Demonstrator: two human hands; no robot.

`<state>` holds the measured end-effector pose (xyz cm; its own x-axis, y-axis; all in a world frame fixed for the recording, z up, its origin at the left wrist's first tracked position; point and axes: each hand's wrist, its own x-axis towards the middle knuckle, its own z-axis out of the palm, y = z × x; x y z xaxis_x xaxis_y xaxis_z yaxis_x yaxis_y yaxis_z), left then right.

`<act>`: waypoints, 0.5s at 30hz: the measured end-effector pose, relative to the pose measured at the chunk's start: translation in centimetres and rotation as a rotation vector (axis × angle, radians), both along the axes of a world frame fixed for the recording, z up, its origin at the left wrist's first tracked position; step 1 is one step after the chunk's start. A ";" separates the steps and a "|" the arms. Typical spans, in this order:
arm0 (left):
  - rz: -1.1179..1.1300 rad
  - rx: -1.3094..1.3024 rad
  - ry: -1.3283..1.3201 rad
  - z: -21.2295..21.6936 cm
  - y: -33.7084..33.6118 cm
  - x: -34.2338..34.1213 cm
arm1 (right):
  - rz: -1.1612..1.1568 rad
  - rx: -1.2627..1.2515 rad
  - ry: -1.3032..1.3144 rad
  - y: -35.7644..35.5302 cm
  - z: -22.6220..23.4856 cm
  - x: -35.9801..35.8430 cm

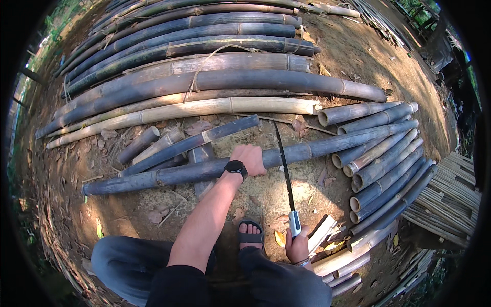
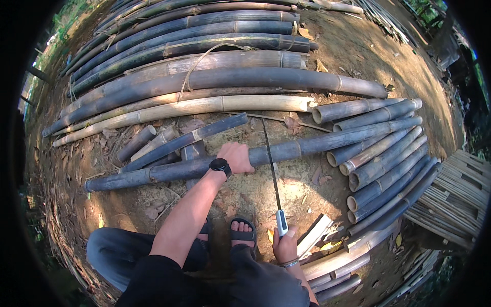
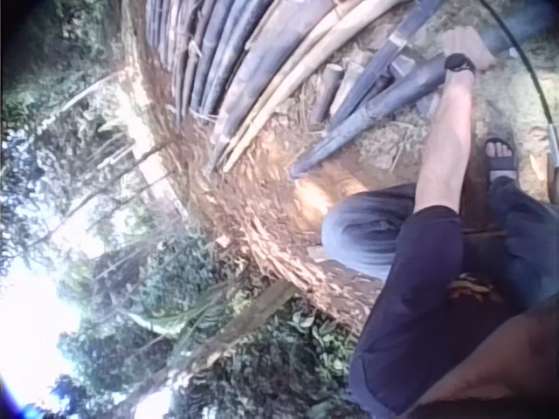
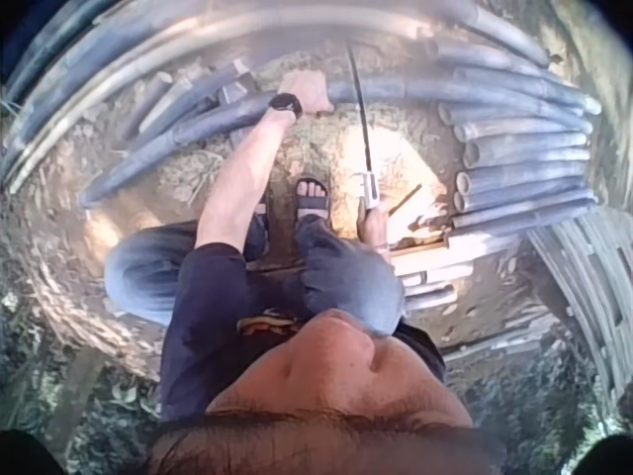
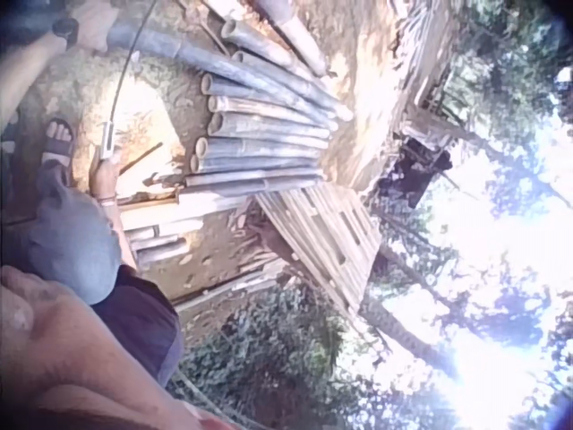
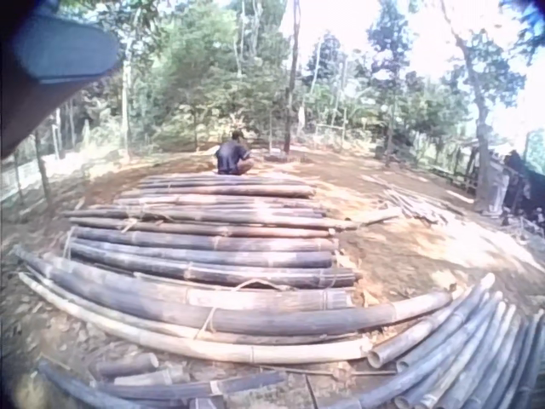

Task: The person saws through a bamboo pole using a hand saw, holding the pole steady with one hand while sawing with the other.

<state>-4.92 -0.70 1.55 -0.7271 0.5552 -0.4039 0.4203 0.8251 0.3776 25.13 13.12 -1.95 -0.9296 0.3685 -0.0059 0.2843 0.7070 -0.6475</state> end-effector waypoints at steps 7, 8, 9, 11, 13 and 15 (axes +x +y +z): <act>0.024 -0.011 0.007 -0.5 -0.1 0.4 | -0.077 -0.048 -0.289 -0.6 1.0 -9.9; 0.012 -0.028 -0.003 -0.2 -0.3 0.3 | -0.076 -0.049 -0.278 -0.7 0.9 -8.5; 0.015 -0.026 -0.004 -0.3 -0.7 0.3 | -0.067 -0.049 -0.263 -1.0 1.1 -5.2; 0.008 0.002 0.012 -0.4 -0.5 0.0 | -0.026 -0.083 -0.063 -0.5 0.8 1.6; 0.006 -0.026 -0.011 -0.1 0.4 -0.2 | -0.026 -0.080 -0.046 0.0 1.0 2.9; -0.013 -0.039 -0.009 -0.4 0.3 0.5 | -0.024 -0.053 -0.113 -0.3 1.8 -0.2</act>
